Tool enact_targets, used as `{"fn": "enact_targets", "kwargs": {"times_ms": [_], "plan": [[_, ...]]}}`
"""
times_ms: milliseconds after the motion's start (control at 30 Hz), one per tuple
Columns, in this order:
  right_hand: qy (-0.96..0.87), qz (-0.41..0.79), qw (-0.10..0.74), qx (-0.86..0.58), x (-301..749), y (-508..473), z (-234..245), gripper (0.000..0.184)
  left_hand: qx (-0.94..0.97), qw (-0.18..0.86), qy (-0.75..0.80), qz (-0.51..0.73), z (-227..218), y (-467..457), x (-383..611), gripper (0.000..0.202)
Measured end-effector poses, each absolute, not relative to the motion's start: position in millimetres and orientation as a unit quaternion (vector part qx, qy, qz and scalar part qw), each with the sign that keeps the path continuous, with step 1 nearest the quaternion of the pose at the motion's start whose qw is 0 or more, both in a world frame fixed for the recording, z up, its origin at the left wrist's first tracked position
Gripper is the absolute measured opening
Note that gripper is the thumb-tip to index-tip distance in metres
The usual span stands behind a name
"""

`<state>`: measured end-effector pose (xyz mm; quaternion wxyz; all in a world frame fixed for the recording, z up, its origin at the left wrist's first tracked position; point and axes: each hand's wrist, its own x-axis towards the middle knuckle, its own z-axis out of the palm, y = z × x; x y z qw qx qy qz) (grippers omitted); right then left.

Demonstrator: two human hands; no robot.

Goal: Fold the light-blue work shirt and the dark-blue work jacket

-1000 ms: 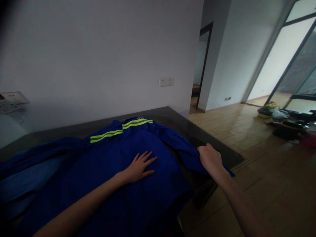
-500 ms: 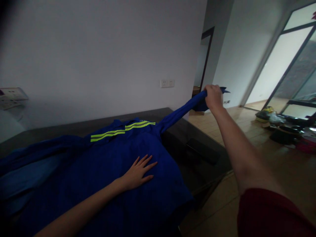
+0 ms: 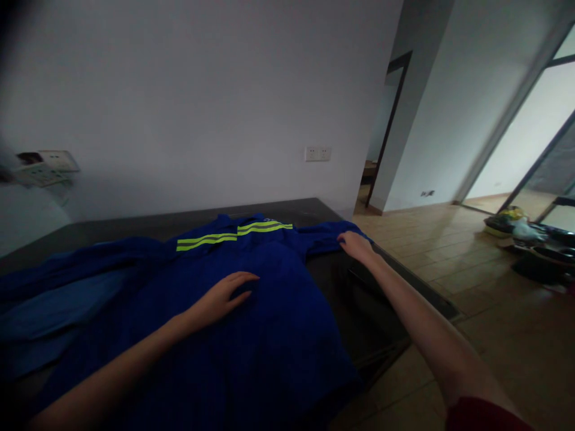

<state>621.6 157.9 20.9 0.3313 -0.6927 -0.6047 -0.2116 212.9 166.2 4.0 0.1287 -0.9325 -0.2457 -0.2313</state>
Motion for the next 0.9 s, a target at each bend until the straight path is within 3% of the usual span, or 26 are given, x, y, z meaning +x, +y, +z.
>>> {"fn": "enact_targets", "kwargs": {"times_ms": [133,233,333,400,567,900], "plan": [[-0.662,-0.191,0.304,-0.658,574.6,151.6,10.2,0.029,-0.848,0.223,-0.421,-0.231,22.2,196.9,131.7,0.043],[-0.65,-0.174,0.24,-0.699,535.4,146.6,-4.7,0.054,-0.749,0.279,-0.562,-0.213,13.7,225.3,68.1,0.05],[-0.634,-0.178,0.201,-0.726,505.9,148.9,-20.4,0.071,-0.709,0.26,-0.62,-0.214,-4.2,244.1,30.6,0.057],[-0.639,-0.177,0.202,-0.72,494.7,153.4,-28.5,0.068,-0.713,0.249,-0.619,-0.216,-12.6,250.1,22.8,0.057],[-0.672,-0.155,0.232,-0.686,492.0,164.4,-39.9,0.039,-0.72,0.248,-0.611,-0.218,-13.8,254.5,26.8,0.057],[-0.545,-0.213,0.265,-0.766,566.3,187.0,-28.9,0.034,-0.698,0.247,-0.626,-0.244,1.7,284.0,57.9,0.058]]}}
